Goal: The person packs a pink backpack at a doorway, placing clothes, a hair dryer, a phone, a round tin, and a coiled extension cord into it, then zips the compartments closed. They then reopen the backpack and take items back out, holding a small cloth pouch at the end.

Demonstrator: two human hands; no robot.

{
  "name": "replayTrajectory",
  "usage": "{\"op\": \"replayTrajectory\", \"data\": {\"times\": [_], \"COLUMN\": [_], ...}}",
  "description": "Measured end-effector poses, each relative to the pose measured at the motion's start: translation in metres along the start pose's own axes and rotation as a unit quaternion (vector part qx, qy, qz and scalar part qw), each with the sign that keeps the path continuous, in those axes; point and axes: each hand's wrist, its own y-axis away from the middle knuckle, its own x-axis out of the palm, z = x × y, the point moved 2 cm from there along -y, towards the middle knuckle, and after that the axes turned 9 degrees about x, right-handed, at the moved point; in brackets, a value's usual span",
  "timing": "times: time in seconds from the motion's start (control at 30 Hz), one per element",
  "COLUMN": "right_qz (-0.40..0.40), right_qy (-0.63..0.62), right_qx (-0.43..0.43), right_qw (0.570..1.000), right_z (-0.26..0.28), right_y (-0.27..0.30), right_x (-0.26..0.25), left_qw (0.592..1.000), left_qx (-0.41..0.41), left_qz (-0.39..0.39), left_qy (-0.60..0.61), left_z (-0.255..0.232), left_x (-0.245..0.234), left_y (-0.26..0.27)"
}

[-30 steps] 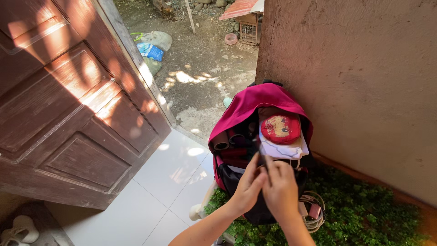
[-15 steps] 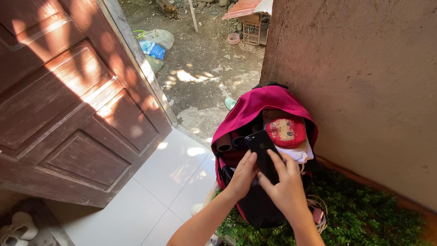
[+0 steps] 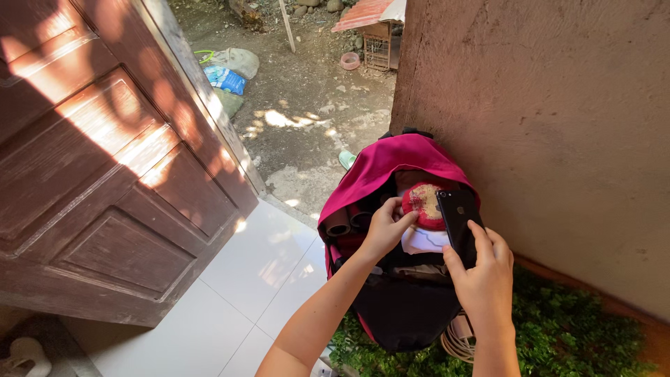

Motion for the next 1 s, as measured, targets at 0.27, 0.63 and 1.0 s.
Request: {"op": "replayTrajectory", "data": {"times": [0.27,0.63,1.0], "right_qz": [0.019,-0.04,0.022], "right_qy": [0.059,0.196,0.256], "right_qx": [-0.004,-0.095,-0.014], "right_qw": [0.998,0.975,0.966], "right_z": [0.004,0.023,0.007], "right_y": [-0.004,-0.037,-0.071], "right_x": [0.009,0.067,0.116], "left_qw": [0.976,0.902,0.889], "left_qx": [0.057,-0.051,-0.053], "left_qz": [-0.104,-0.247,-0.241], "left_qy": [0.182,0.351,0.387], "left_z": [-0.001,-0.041,-0.042], "left_x": [-0.006,-0.062,-0.065], "left_y": [0.022,0.062,0.078]}}
